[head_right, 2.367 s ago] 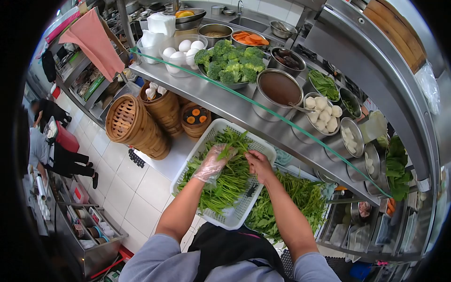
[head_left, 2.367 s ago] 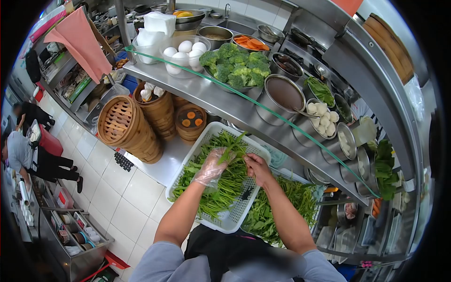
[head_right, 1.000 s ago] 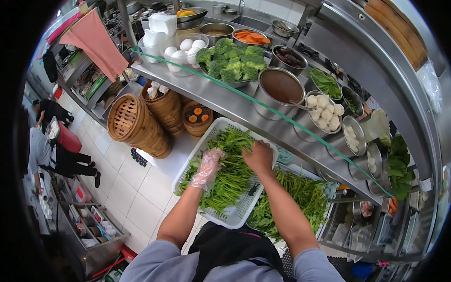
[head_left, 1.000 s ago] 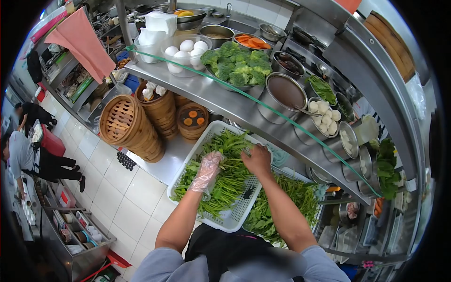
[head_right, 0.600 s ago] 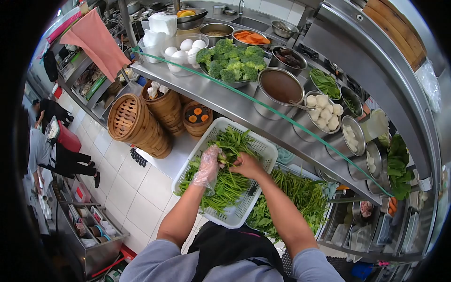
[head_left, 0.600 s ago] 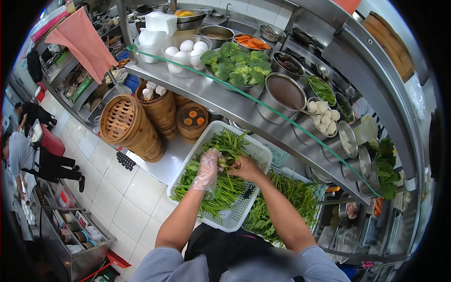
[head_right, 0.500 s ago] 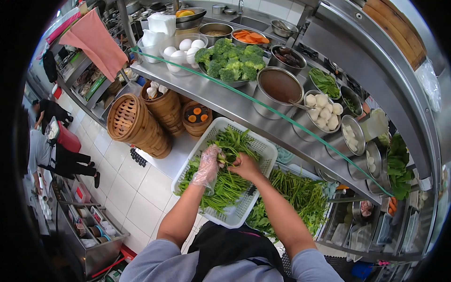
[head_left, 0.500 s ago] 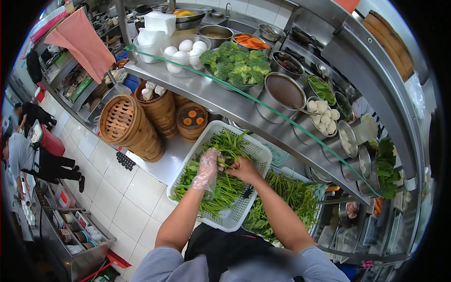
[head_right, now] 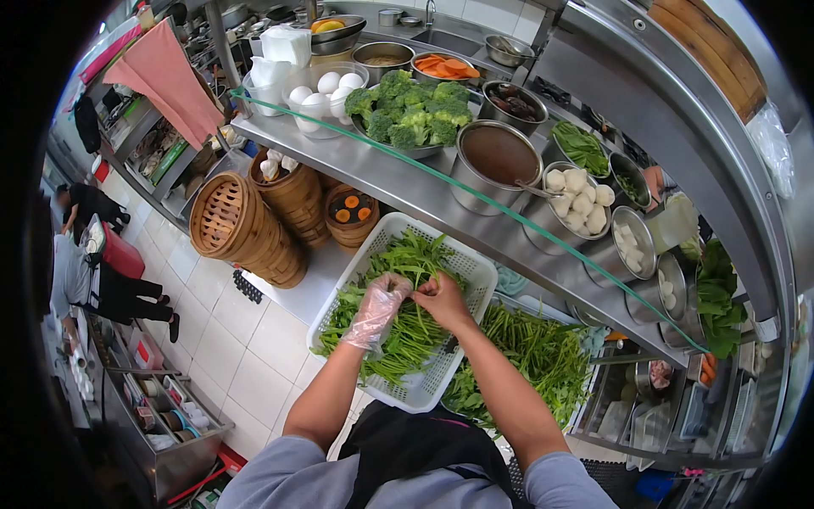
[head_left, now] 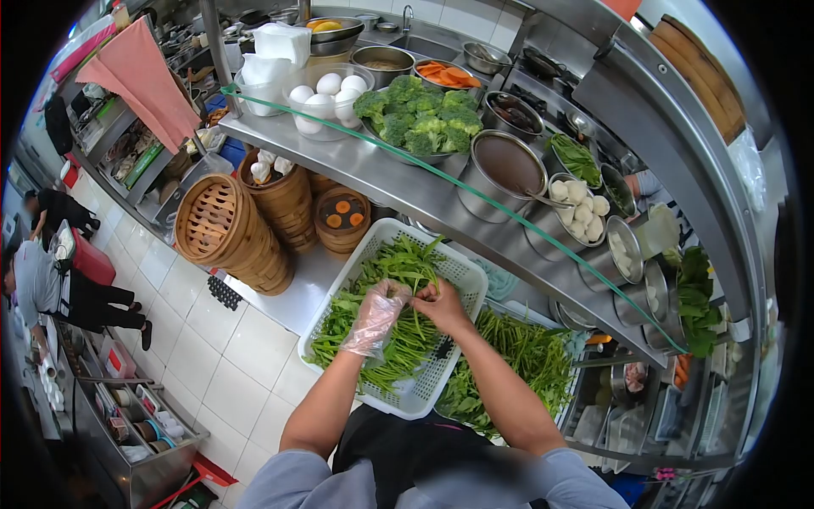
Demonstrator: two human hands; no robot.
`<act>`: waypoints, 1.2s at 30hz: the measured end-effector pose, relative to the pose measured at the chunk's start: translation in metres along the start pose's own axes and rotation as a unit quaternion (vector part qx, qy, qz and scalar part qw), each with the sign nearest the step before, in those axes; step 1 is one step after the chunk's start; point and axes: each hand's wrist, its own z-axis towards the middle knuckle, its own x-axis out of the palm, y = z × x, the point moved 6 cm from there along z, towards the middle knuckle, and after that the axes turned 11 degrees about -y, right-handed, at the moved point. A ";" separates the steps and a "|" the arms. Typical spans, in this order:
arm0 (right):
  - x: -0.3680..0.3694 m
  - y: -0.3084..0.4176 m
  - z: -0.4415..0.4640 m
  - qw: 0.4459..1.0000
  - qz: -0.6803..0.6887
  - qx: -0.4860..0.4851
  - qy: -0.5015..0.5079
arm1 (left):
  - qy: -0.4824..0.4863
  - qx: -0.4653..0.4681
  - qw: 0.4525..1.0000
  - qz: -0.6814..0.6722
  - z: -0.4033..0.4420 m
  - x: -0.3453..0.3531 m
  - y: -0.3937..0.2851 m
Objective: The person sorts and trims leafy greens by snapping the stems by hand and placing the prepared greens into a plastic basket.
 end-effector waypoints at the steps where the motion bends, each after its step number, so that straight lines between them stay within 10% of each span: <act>1: -0.002 0.004 -0.001 1.000 0.005 -0.004 -0.002 | 0.026 -0.002 0.998 0.051 -0.008 0.001 -0.011; 7: -0.005 0.011 -0.006 0.999 0.018 -0.021 0.033 | 0.108 -0.091 0.985 0.103 -0.015 -0.001 -0.011; 13: -0.005 0.016 -0.013 0.995 -0.045 -0.004 0.087 | 0.118 0.027 0.990 0.073 -0.007 0.003 0.021; 16: -0.005 0.022 -0.016 0.996 -0.021 -0.020 0.082 | 0.132 -0.119 0.984 -0.007 -0.025 0.004 0.009; 22: -0.003 0.031 -0.017 0.995 0.037 -0.029 0.092 | 0.121 -0.261 0.854 -0.434 -0.046 0.028 0.027; 24: -0.014 0.028 -0.016 0.995 0.035 0.000 0.096 | 0.000 -0.365 0.700 -0.614 -0.041 0.027 0.034; 29: -0.032 0.013 -0.021 0.973 0.178 0.098 0.113 | 0.024 -0.187 0.899 -0.395 -0.022 0.006 0.006; 36: -0.032 0.015 -0.029 0.956 0.240 0.143 0.086 | 0.120 -0.093 0.954 -0.258 -0.040 0.020 -0.008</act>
